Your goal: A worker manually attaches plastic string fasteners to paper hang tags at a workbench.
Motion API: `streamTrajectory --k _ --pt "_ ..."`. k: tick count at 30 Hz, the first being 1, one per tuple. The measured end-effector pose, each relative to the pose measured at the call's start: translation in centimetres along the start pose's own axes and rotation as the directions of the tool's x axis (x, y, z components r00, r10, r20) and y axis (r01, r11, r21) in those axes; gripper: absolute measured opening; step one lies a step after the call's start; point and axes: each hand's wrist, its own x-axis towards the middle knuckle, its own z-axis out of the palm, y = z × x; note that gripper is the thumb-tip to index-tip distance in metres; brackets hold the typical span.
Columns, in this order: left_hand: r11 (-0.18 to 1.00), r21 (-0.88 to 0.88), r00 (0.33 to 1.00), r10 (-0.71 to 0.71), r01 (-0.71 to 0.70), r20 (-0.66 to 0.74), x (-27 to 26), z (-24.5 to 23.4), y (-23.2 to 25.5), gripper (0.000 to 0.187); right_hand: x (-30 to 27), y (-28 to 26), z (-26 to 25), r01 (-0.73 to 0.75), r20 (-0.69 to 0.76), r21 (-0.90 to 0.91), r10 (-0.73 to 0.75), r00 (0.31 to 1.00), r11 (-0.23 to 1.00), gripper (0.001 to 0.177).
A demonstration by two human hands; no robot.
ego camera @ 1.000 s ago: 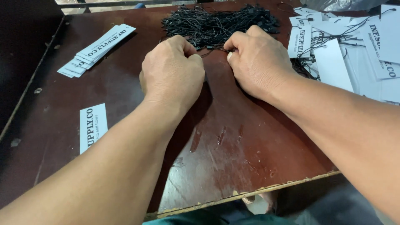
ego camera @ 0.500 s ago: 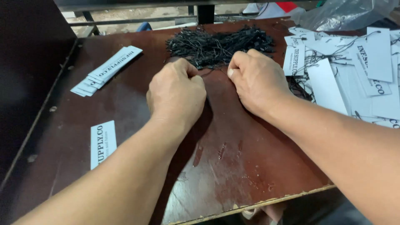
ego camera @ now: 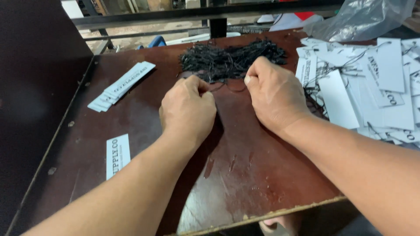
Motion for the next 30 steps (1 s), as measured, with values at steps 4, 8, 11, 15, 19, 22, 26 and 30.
streamTrajectory --k 4,8,11,15,19,22,26,30 --pt "1.000 0.003 0.999 0.028 -0.028 -0.022 0.0 0.0 -0.3 0.022 -0.1 0.1 -0.1 0.090 -0.083 0.041 -0.086 0.993 0.995 0.002" --pt "1.000 0.001 1.000 0.018 -0.018 0.003 0.0 -0.2 -0.1 0.022 -0.2 0.5 0.1 0.189 -0.166 0.017 -0.184 0.969 0.982 0.009" --pt "1.000 0.019 1.000 0.000 -0.001 0.016 0.0 -0.1 0.0 0.023 -0.5 0.2 -0.2 0.169 -0.147 0.038 -0.162 0.976 0.985 0.010" --pt "1.000 -0.004 1.000 -0.003 0.003 0.005 -0.1 -0.3 -0.2 0.023 -0.7 -0.5 -0.3 0.171 -0.135 0.038 -0.165 0.977 0.984 0.009" --pt "0.992 0.074 0.994 0.107 -0.105 -0.020 0.3 0.9 -1.0 0.024 -1.2 -0.6 -0.1 0.228 -0.131 -0.013 -0.227 0.965 0.974 0.009" --pt "0.943 0.122 0.944 0.319 -0.309 -0.079 0.3 1.8 -1.2 0.038 -1.2 -0.8 -0.3 0.252 -0.157 0.016 -0.247 0.956 0.968 0.010" --pt "0.850 0.090 0.846 0.526 -0.520 -0.087 -0.6 1.8 -0.6 0.064 -2.0 -1.1 -1.0 0.159 -0.142 0.157 -0.137 0.980 0.975 0.013" --pt "0.864 -0.009 0.862 0.500 -0.503 -0.083 1.3 3.5 0.1 0.061 -2.7 -1.8 -2.7 -0.019 -0.081 0.202 0.037 0.996 0.979 0.011"
